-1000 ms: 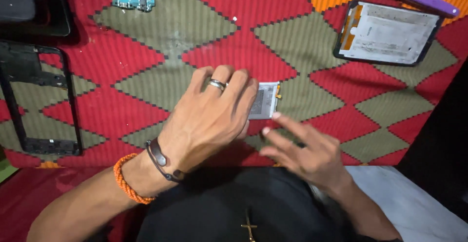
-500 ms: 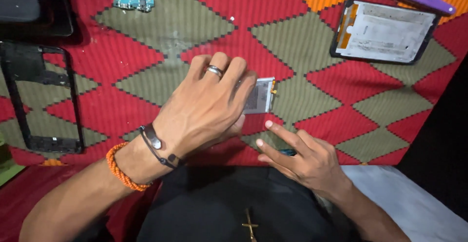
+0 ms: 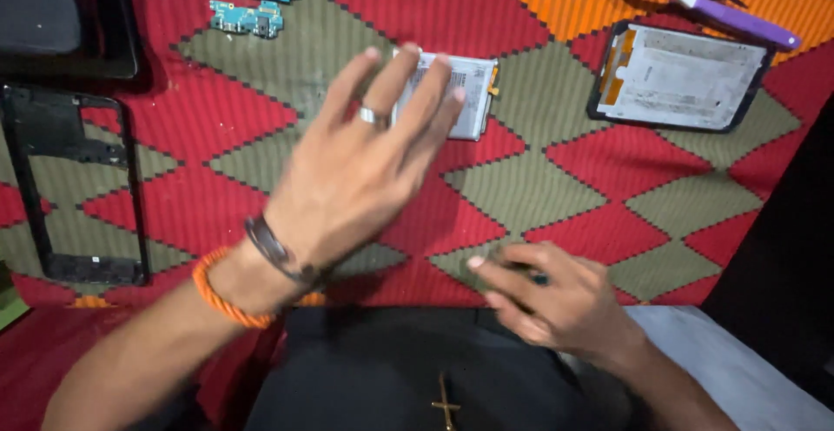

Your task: Removing a battery from a mobile phone by prying it away from the adhesive foam and peeling off tape.

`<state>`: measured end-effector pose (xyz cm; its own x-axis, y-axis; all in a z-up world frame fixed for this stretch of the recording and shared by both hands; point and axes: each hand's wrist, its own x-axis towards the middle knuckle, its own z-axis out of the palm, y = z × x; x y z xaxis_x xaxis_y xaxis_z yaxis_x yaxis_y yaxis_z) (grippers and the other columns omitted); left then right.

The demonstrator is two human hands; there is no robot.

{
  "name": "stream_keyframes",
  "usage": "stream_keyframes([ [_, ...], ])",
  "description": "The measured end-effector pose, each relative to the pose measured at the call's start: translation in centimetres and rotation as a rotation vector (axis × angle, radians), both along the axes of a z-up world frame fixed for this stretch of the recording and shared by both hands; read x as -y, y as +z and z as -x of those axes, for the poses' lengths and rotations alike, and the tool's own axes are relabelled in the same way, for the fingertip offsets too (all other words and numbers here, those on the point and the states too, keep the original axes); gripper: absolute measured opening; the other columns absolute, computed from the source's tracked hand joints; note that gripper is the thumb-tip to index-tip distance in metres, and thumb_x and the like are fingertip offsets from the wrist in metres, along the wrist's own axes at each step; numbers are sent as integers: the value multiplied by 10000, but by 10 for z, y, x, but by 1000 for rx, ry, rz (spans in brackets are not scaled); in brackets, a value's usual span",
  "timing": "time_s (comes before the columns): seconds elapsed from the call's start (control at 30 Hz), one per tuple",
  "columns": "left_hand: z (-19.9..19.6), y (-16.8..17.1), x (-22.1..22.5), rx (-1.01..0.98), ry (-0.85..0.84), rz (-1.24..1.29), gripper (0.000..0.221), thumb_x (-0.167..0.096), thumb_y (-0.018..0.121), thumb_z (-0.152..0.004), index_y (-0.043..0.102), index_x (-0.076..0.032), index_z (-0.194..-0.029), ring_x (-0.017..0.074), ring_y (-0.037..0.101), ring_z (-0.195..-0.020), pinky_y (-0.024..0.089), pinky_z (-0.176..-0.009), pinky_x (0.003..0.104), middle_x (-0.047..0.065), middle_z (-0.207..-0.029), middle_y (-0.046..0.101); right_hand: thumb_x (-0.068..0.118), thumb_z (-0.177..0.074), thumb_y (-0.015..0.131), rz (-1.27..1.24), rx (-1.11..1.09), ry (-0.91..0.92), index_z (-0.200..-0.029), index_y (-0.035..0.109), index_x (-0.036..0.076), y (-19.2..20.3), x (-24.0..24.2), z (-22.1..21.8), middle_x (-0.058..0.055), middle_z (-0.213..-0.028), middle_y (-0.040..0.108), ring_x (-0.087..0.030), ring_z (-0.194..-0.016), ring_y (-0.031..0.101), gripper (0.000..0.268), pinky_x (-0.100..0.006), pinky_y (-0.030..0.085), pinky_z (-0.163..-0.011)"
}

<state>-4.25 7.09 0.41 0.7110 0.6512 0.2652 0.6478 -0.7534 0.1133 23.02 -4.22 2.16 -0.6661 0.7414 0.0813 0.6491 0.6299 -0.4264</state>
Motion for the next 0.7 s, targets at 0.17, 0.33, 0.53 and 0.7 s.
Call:
stream_keyframes([
  [0.17,-17,7,40,-103,216,136,441,-176,593,-1186,469,-1,-1571,429,362,-1488,340,-1225,586,249,-1603,375,78,-1022,489,78,-5,-106,-1393,621,-50,18,-39,-26,-183,-1038,611,-298,-845,588,414,-409,535,-798],
  [0.33,-36,13,50,-42,380,317,791,-556,727,-1027,402,-137,-1614,389,307,-1535,295,-1245,588,181,-1654,334,39,-1041,713,-72,-114,-83,-1220,661,-134,24,-111,3,-248,-1087,742,-351,-943,710,255,-426,573,-853],
  [0.53,-43,10,48,-32,479,362,785,-581,696,-1049,380,-147,-1622,344,302,-1543,278,-1241,564,122,-1668,328,-52,-1025,832,-2,-135,5,-1168,746,-108,17,-175,39,-258,-1095,698,-350,-1003,683,176,-418,570,-920],
  [0.7,-50,6,52,-78,554,410,747,-550,638,-1069,337,-164,-1633,303,307,-1541,227,-1249,520,137,-1664,366,7,-1037,816,56,-59,61,-1200,769,-62,8,-198,44,-220,-1081,666,-322,-980,636,183,-400,539,-867],
])
